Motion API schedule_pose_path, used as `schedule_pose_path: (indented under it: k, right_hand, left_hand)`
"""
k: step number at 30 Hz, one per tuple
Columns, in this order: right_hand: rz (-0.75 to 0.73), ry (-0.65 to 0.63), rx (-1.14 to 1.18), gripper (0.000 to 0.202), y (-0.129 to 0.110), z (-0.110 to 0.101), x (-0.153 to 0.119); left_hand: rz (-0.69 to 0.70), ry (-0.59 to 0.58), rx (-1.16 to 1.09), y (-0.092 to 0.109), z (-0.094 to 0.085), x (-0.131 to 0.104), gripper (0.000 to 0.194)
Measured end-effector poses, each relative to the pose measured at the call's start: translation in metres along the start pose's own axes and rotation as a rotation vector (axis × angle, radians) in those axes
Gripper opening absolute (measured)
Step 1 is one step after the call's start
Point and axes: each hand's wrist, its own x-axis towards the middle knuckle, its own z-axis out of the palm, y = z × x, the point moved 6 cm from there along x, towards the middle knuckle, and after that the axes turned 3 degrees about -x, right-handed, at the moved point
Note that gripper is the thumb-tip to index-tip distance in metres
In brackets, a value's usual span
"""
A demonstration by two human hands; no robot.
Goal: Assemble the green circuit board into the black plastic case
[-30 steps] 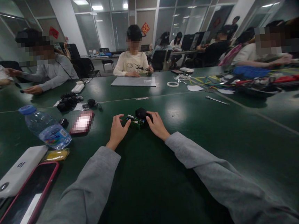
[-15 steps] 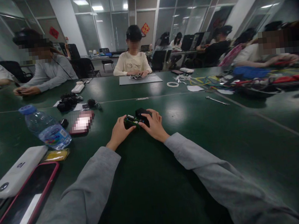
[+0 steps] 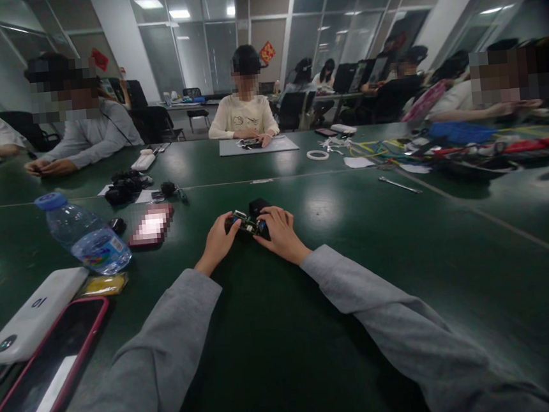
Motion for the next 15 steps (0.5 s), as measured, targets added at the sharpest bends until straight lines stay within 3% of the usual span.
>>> schedule_pose_path:
  k: [11, 15]
  right_hand:
    - [-0.180, -0.061, 0.090, 0.027, -0.011, 0.000, 0.001]
    - [-0.146, -0.042, 0.086, 0.028, -0.010, -0.002, 0.001]
  left_hand:
    - [-0.034, -0.021, -0.096, -0.003, 0.001, 0.002, 0.040]
    - [-0.002, -0.024, -0.085, -0.004, 0.002, 0.002, 0.038]
